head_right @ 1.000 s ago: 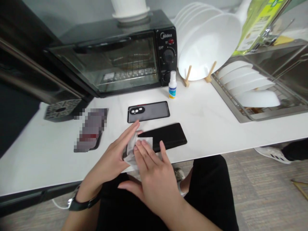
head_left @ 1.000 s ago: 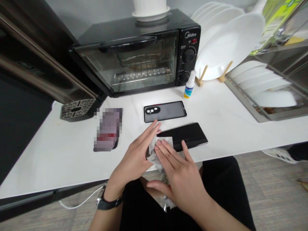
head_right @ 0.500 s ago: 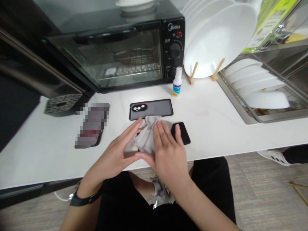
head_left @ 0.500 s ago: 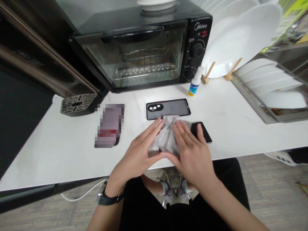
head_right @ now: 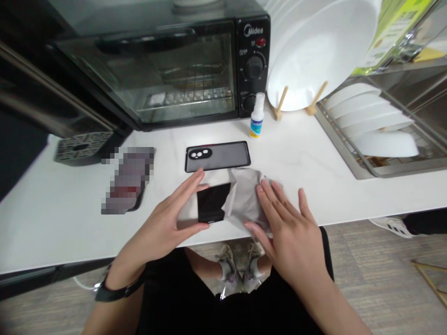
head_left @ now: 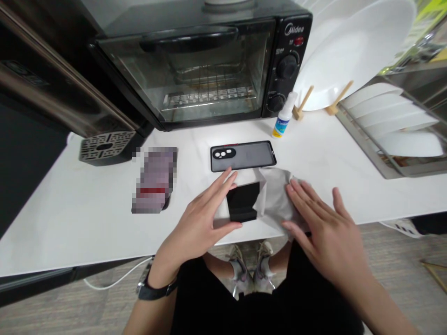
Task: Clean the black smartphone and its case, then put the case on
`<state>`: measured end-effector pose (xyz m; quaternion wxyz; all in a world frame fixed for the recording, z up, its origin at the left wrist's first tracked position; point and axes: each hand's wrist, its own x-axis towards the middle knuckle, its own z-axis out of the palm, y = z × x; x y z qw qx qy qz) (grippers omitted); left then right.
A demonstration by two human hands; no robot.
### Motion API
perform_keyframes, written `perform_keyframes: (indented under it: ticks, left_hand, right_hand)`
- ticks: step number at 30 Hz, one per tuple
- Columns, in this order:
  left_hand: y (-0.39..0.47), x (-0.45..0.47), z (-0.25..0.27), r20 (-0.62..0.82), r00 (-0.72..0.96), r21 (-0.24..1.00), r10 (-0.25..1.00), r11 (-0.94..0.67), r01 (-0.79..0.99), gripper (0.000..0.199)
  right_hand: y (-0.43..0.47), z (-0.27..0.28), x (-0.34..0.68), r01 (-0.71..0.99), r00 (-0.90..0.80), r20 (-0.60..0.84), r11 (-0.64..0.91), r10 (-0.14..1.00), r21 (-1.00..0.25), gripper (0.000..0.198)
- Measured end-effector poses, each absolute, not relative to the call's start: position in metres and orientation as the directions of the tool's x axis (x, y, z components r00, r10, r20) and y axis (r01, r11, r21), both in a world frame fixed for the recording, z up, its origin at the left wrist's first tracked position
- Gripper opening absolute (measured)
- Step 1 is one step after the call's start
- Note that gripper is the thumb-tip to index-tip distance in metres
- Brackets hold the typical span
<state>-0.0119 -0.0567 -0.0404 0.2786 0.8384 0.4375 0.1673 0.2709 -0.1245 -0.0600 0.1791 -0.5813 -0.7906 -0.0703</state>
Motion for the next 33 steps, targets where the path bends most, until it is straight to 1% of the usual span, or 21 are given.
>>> perform_keyframes:
  ticks: [1,3,4,5,7,9,12,14,16,21,23,25,26,29,31,33]
  left_hand:
    - [-0.057,-0.012,-0.040,0.034,0.562,0.610,0.827,-0.462,0.643,0.103]
    - [-0.056,-0.012,-0.040,0.038,0.564,0.611,0.825,-0.465,0.641,0.102]
    - [-0.056,-0.012,-0.041,0.044,0.567,0.614,0.823,-0.470,0.634,0.101]
    - [-0.056,-0.012,-0.041,0.048,0.573,0.615,0.818,-0.477,0.628,0.100]
    - [-0.056,-0.012,-0.041,0.052,0.584,0.610,0.810,-0.489,0.623,0.098]
    - [-0.057,-0.013,-0.041,0.047,0.589,0.600,0.807,-0.494,0.629,0.100]
    - [-0.058,-0.013,-0.040,0.033,0.588,0.579,0.808,-0.495,0.648,0.102]
    - [-0.058,-0.013,-0.039,0.018,0.589,0.562,0.808,-0.495,0.662,0.103]
    - [-0.059,-0.012,-0.038,0.009,0.585,0.560,0.811,-0.489,0.669,0.104]
    - [-0.058,-0.010,-0.039,0.033,0.573,0.586,0.819,-0.480,0.653,0.100]
    - [-0.057,-0.010,-0.039,0.037,0.571,0.583,0.820,-0.481,0.654,0.100]
    - [-0.056,-0.011,-0.040,0.043,0.570,0.590,0.820,-0.482,0.648,0.100]
    - [-0.056,-0.011,-0.040,0.050,0.573,0.595,0.818,-0.485,0.641,0.100]
    - [-0.056,-0.013,-0.041,0.060,0.592,0.594,0.803,-0.505,0.626,0.099]
    - [-0.056,-0.013,-0.041,0.053,0.592,0.576,0.805,-0.508,0.640,0.099]
    - [-0.057,-0.013,-0.041,0.042,0.579,0.562,0.814,-0.499,0.660,0.102]
  right_hand:
    - [-0.119,-0.061,0.268,0.957,-0.222,0.380,0.275,0.898,-0.092,0.065]
    - [-0.111,-0.064,0.247,0.964,-0.183,0.401,0.244,0.897,-0.106,0.077]
    - [-0.109,-0.066,0.231,0.960,-0.181,0.412,0.251,0.893,-0.122,0.086]
    - [-0.109,-0.067,0.213,0.943,-0.213,0.401,0.295,0.891,-0.154,0.091]
    - [-0.113,-0.068,0.179,0.896,-0.271,0.403,0.382,0.874,-0.227,0.092]
    - [-0.119,-0.068,0.157,0.851,-0.305,0.409,0.439,0.860,-0.289,0.092]
    - [-0.128,-0.064,0.159,0.802,-0.377,0.385,0.504,0.843,-0.320,0.080]
    - [-0.132,-0.060,0.178,0.793,-0.416,0.369,0.530,0.831,-0.300,0.068]
    - [-0.136,-0.057,0.206,0.819,-0.407,0.365,0.512,0.837,-0.259,0.063]
    - [-0.130,-0.058,0.263,0.936,-0.275,0.373,0.335,0.886,-0.105,0.061]
    - [-0.122,-0.061,0.260,0.962,-0.202,0.397,0.258,0.895,-0.091,0.064]
    - [-0.115,-0.064,0.238,0.967,-0.162,0.416,0.228,0.895,-0.115,0.075]
    - [-0.114,-0.065,0.221,0.960,-0.167,0.424,0.245,0.890,-0.137,0.080]
    - [-0.114,-0.067,0.173,0.889,-0.276,0.423,0.396,0.863,-0.229,0.084]
    - [-0.120,-0.066,0.157,0.849,-0.306,0.425,0.447,0.852,-0.283,0.083]
    - [-0.127,-0.063,0.161,0.829,-0.332,0.410,0.470,0.849,-0.302,0.076]
